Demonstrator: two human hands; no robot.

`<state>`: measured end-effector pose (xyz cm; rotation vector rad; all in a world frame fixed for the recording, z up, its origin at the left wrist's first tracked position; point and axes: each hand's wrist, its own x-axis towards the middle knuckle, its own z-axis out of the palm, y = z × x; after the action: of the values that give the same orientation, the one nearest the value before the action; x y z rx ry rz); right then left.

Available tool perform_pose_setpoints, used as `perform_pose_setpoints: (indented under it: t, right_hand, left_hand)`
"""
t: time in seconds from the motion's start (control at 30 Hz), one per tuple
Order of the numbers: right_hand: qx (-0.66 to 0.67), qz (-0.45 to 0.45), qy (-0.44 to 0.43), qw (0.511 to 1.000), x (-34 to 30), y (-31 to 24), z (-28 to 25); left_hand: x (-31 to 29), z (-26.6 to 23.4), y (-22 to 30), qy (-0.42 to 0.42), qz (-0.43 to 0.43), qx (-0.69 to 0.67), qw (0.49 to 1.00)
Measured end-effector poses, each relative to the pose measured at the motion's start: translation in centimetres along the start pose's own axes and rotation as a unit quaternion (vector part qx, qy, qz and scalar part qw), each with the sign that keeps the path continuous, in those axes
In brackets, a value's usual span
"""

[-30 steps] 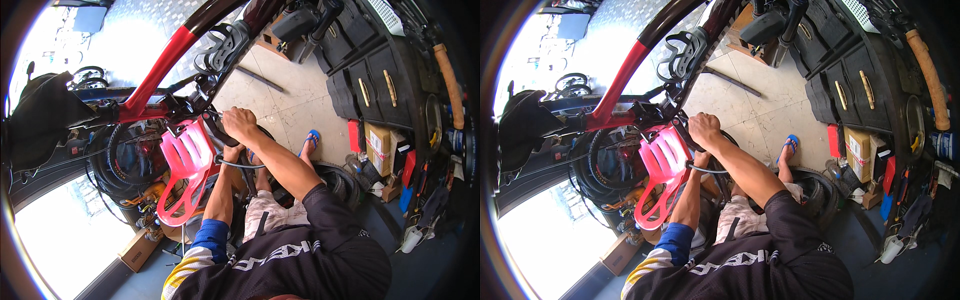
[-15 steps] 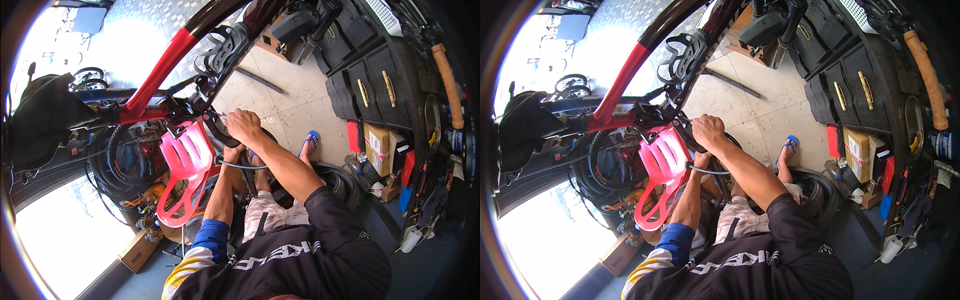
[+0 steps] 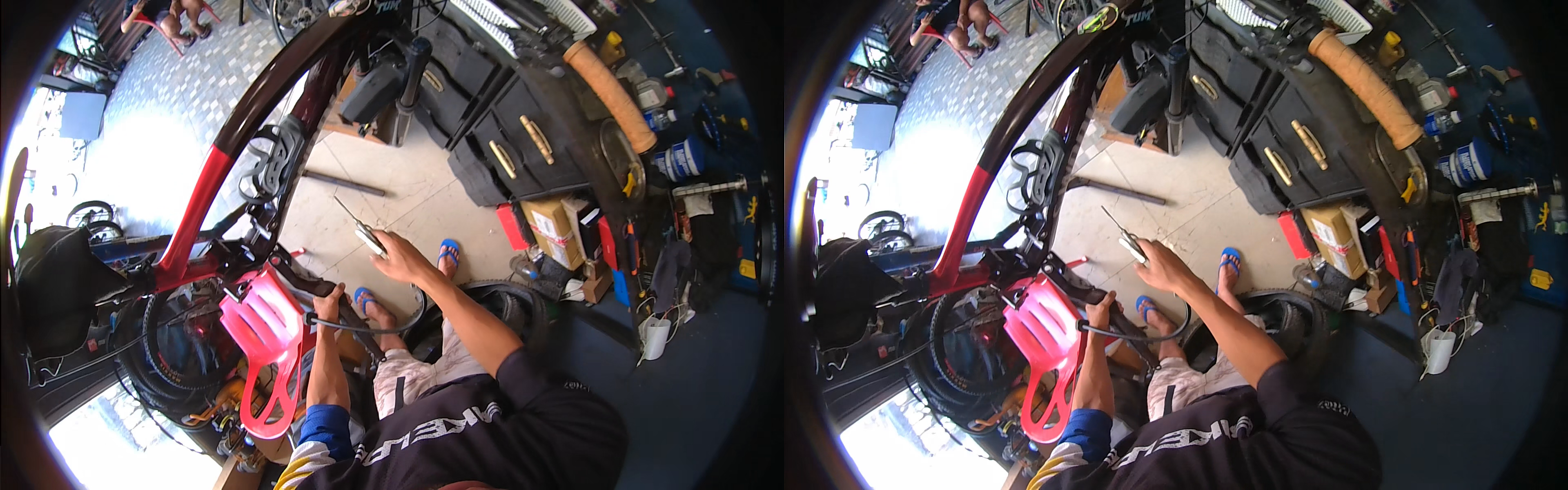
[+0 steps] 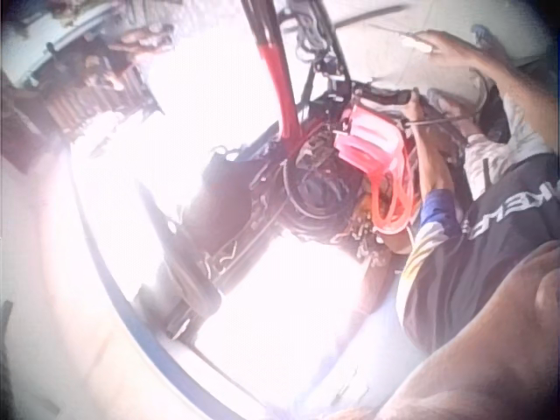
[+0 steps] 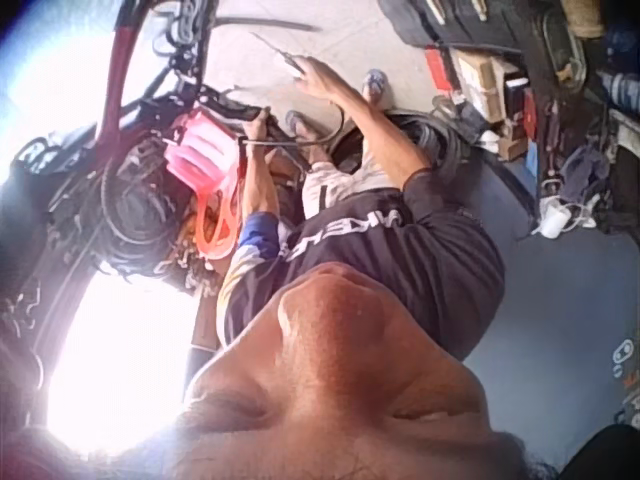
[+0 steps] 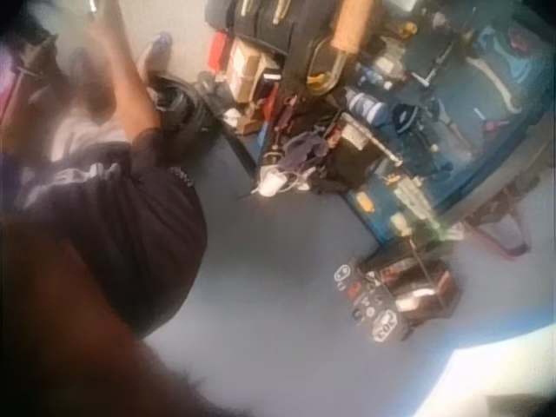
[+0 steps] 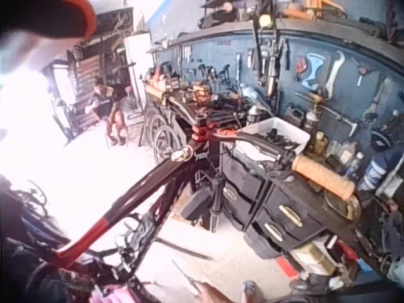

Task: The person attaches a bicycle seat post to a red bicycle frame, then uses a screwdriver to tighten bolts securing the seat post. The person also handles a bicycle seat and adjusts components on the frame.

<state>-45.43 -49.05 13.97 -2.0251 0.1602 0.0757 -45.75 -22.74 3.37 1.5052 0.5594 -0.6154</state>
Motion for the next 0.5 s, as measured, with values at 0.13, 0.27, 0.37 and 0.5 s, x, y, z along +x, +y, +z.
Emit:
perform_pose_setpoints:
  t: [0.13, 0.27, 0.37, 0.5]
  right_hand:
    - [0.216, 0.004, -0.038, 0.976, -3.0, -4.6, -2.2]
    - [0.221, 0.095, 0.08, 0.967, -3.7, -7.1, -2.4]
    - [-0.009, 0.151, 0.082, 0.985, -1.4, -6.1, 0.5]
    - [-0.062, 0.184, -0.009, 0.981, 0.4, 2.3, 7.2]
  left_hand:
    - [2.2, -2.9, -3.1, 0.061, 0.099, 0.072, 0.991]
    - [1.6, 0.5, -1.4, 0.062, 0.086, 0.094, 0.99]
    - [1.6, -0.6, -2.2, 0.076, 0.101, 0.013, 0.992]
    - [3.5, 1.3, -3.1, 0.116, 0.076, -0.021, 0.99]
